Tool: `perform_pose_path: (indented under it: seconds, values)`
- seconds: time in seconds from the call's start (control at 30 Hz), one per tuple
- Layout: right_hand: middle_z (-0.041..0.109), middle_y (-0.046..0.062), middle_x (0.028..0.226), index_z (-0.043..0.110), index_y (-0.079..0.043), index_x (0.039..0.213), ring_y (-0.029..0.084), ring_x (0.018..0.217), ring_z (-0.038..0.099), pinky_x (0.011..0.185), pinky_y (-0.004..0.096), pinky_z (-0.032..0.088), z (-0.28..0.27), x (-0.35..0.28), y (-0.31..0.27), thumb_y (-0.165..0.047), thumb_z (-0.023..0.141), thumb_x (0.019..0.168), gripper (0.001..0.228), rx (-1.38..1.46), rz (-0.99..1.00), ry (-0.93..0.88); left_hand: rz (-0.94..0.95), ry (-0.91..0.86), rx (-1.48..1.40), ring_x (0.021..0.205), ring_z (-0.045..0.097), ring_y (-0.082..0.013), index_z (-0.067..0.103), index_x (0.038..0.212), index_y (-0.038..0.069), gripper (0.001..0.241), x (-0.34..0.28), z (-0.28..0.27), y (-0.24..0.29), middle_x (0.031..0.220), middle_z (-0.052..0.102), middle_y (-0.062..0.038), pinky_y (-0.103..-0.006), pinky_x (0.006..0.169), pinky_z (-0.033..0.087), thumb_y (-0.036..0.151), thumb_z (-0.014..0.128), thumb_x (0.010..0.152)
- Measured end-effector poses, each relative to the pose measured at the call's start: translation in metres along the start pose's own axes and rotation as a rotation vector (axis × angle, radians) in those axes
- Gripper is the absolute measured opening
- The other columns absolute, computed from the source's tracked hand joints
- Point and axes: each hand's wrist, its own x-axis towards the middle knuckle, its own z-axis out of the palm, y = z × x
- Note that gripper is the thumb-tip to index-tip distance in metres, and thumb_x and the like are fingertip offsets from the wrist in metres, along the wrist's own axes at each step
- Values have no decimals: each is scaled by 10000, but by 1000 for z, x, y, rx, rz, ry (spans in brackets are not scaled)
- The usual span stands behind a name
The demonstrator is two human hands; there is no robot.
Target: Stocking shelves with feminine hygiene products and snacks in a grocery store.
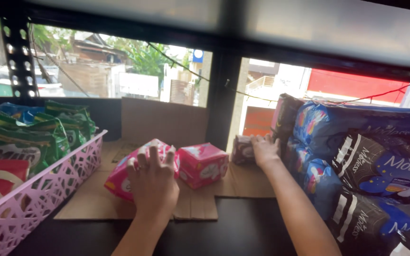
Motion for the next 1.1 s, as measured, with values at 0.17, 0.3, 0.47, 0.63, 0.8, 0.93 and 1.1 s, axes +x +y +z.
perform_pose_path:
  seconds: [0.17,0.3,0.47,0.63,0.8,0.93,1.1]
  values:
    - [286,69,1665,316,-240,1568,379,1459,336,1216,591,220,37,10,-11,-157,689,842,820,21,-98,201,2,-87,-112,1254,497,-437,609,1391,191,721,0,5,-2,1352,492,-196,-542,1070,405,27,723,698]
    - [214,32,1678,212,-269,1612,437,1534,172,1232,607,112,-14,-32,-35,-217,751,777,995,97,-50,31,18,-91,-181,1323,445,-468,574,1429,176,840,0,6,-4,1422,440,-226,-523,1075,386,-32,726,630]
    - [34,136,1677,136,-568,1594,682,1399,-49,1061,851,71,30,-8,-29,-209,652,904,933,-33,-213,120,-45,-286,-130,1388,391,-431,554,1423,185,780,3,0,-2,1416,411,-196,-473,1147,357,-29,741,697]
    - [5,90,1724,284,-536,1540,691,1464,-111,1140,816,69,14,-11,-32,-278,666,913,778,-5,-99,-91,-35,-272,-105,1385,401,-420,570,1394,195,725,1,4,-4,1410,428,-186,-496,1160,340,29,753,713]
    - [5,85,1716,255,-583,1540,668,1464,-69,1158,825,66,-24,-27,-30,-232,629,930,796,-7,-90,-92,24,-122,-117,1354,427,-446,605,1386,194,780,6,-7,1,1396,473,-203,-596,1136,280,255,789,630]
    - [0,117,1715,188,-495,1573,560,1500,57,1115,775,246,-36,-39,-12,-182,689,860,925,210,-48,-24,53,24,-247,1312,470,-382,648,1277,125,658,4,-11,4,1299,555,-168,-628,1146,245,414,756,696]
    - [150,108,1649,246,-399,1546,493,1492,218,1089,660,380,-89,-108,-14,-173,787,778,966,151,-108,121,113,57,-307,1262,532,-312,684,1173,107,402,3,7,4,1245,619,-114,-583,1131,331,368,691,867]
